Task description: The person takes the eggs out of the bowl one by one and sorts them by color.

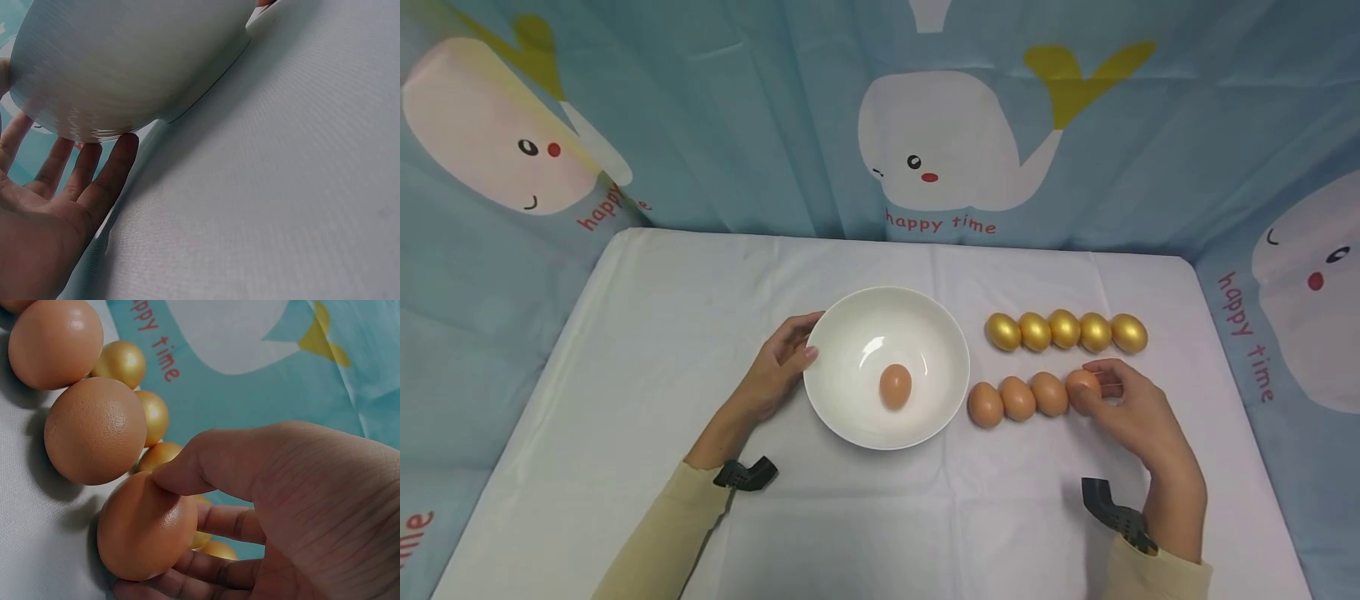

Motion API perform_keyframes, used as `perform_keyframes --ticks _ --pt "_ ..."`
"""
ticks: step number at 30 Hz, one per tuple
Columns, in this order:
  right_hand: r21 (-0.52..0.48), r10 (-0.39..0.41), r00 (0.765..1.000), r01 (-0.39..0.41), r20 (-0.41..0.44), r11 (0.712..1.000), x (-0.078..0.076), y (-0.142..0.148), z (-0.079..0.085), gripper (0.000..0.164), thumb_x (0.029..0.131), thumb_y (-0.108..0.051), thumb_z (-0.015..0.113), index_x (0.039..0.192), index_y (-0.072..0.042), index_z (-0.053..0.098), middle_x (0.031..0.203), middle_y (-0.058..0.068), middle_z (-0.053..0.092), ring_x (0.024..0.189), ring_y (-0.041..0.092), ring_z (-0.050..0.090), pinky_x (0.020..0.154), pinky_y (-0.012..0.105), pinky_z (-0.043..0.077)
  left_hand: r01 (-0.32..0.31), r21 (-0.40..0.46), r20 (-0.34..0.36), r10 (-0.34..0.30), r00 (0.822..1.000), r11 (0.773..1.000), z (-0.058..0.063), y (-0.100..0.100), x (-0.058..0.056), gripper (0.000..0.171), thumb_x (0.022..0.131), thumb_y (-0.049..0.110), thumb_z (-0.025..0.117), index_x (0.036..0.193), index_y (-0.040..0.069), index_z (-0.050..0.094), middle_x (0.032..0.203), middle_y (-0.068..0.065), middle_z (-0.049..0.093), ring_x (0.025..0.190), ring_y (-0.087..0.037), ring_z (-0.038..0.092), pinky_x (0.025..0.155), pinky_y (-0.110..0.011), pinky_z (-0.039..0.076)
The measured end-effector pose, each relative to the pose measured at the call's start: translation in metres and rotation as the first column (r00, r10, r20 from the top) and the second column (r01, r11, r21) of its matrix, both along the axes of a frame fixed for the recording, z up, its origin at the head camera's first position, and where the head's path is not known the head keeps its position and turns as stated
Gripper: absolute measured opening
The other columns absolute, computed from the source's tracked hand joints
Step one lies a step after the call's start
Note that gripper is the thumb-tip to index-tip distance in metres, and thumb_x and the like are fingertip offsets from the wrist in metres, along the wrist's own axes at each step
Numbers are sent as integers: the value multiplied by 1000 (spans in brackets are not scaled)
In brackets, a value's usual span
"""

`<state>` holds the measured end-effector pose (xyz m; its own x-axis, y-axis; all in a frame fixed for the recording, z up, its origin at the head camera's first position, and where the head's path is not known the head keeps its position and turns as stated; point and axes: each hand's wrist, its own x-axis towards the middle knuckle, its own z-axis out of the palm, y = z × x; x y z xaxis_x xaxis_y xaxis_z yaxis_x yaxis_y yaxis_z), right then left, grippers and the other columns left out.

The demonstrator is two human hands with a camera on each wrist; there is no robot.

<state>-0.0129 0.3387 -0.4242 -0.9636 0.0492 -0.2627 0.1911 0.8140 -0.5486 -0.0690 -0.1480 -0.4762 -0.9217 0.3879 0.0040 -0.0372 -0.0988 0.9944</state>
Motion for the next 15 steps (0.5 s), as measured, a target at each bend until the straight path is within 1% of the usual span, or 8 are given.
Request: perform_keyframes --ticks 2,6,8,11,13,15 --pt "-4 0 1000 0 9 1000 -1 0 0 56 96 -49 63 133 -7 57 125 23 63 96 -2 48 68 18 42 -2 -6 -1 2 1000 1000 0 0 0 54 100 21 62 150 17 42 155 -9 44 143 -24 49 109 -24 51" --pt "-9 0 999 0 32 1000 -1 -1 0 58 97 -50 62 134 -7 57 126 24 63 101 10 53 72 23 42 -7 -17 3 7 1000 1000 0 0 0 54 99 23 62 149 18 43 154 -8 45 143 -24 49 109 -23 50" --pt "-9 1 999 0 34 1000 -1 -2 0 58 96 -50 62 134 -6 57 126 23 63 102 13 54 71 23 42 -8 -20 3 8 1000 1000 -1 0 0 54 99 22 62 150 17 42 154 -8 45 143 -24 49 109 -23 50" --pt "-6 4 1000 -4 23 1000 -1 -2 1 58 96 -49 63 133 -6 57 124 23 63 101 12 54 68 19 42 -8 -21 0 8 1000 1000 -1 0 0 54 100 20 62 150 17 42 154 -8 45 143 -24 49 108 -23 51" --pt "-8 9 1000 -8 17 1000 0 -3 1 57 96 -49 64 133 -6 57 124 23 63 103 17 55 67 18 42 -10 -25 -3 10 1000 1000 -1 0 0 53 100 18 61 150 17 42 154 -8 45 143 -24 49 108 -23 51" --pt "-13 10 1000 -10 16 1000 0 -4 2 57 96 -48 63 133 -5 57 126 23 62 107 25 56 69 21 43 -10 -23 -4 10 1000 1000 -1 0 0 53 100 16 60 150 17 42 154 -9 45 142 -24 50 108 -23 51"
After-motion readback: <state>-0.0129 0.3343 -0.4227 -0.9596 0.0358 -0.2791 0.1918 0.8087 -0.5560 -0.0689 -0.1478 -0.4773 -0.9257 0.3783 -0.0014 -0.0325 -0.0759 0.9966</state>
